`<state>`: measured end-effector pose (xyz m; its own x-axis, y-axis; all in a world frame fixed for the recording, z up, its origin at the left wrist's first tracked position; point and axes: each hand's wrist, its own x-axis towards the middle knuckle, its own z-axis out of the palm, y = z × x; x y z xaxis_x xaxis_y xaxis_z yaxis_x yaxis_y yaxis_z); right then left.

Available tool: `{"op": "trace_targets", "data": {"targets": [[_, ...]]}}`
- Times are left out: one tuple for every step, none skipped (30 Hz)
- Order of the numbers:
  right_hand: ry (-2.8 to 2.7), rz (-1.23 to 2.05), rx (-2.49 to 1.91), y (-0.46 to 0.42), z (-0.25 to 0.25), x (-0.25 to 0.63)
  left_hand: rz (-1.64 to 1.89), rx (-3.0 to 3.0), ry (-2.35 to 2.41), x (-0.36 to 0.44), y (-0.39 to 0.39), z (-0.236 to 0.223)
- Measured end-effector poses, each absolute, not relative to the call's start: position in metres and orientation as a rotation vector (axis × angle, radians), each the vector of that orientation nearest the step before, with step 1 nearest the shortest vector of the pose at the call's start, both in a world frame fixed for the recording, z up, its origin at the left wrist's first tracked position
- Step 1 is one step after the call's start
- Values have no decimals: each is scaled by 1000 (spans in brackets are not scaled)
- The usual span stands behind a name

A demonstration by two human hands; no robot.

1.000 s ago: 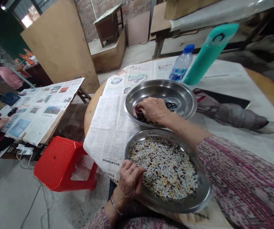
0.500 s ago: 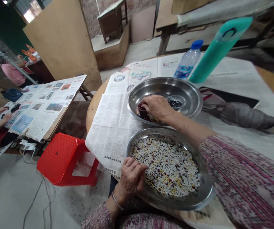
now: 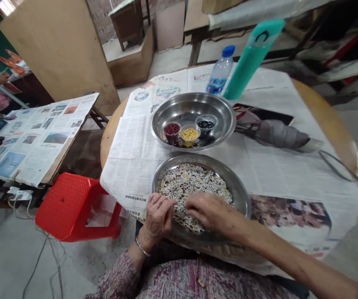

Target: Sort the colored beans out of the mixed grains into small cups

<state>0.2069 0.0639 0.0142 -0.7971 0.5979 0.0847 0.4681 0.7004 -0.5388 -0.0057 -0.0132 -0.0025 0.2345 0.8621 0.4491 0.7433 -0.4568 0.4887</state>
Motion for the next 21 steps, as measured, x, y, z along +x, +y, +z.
{"op": "trace_targets", "data": {"targets": [[-2695,720,-820,54,6,207,1021,2328,1537,-6,-13,-2],[-2698,676,-802,48,-1,206,1013,2328,1545,-6,-13,-2],[-2685,622,-798,48,-6,205,1010,2332,1551,-6,-13,-2],[-2652,557,-810,52,-9,203,1015,2340,1553,-6,-12,-2],[-2606,493,-831,60,-10,202,1025,2350,1554,-6,-12,-3],[-2558,432,-868,71,-10,200,1036,2360,1554,-6,-11,-4],[-2515,379,-906,83,-9,199,1048,2368,1553,-6,-10,-4],[-2479,328,-957,95,-8,197,1057,2374,1549,-6,-10,-5],[-2454,278,-1014,105,-6,194,1066,2377,1546,-6,-9,-6],[-2432,229,-1070,113,-4,191,1077,2378,1542,-6,-8,-7],[-2415,188,-1116,118,-3,186,1086,2374,1541,-5,-8,-8],[-2408,164,-1136,120,-3,181,1094,2365,1543,-5,-8,-8],[-2410,159,-1123,118,-4,175,1102,2350,1550,-5,-8,-8],[-2424,174,-1073,113,-5,169,1114,2329,1560,-5,-9,-8],[-2451,206,-989,107,-6,164,1132,2304,1568,-5,-10,-8],[-2482,248,-885,98,-8,160,1154,2279,1571,-4,-11,-8],[-2515,284,-781,90,-9,159,1182,2258,1568,-4,-12,-8],[-2542,304,-697,83,-10,160,1213,2247,1558,-5,-13,-8],[-2564,303,-651,77,-10,164,1238,2239,1548,-5,-13,-8],[-2577,283,-645,73,-10,169,1252,2236,1539,-5,-14,-8],[-2572,250,-680,70,-9,177,1256,2232,1534,-5,-14,-8]]}}
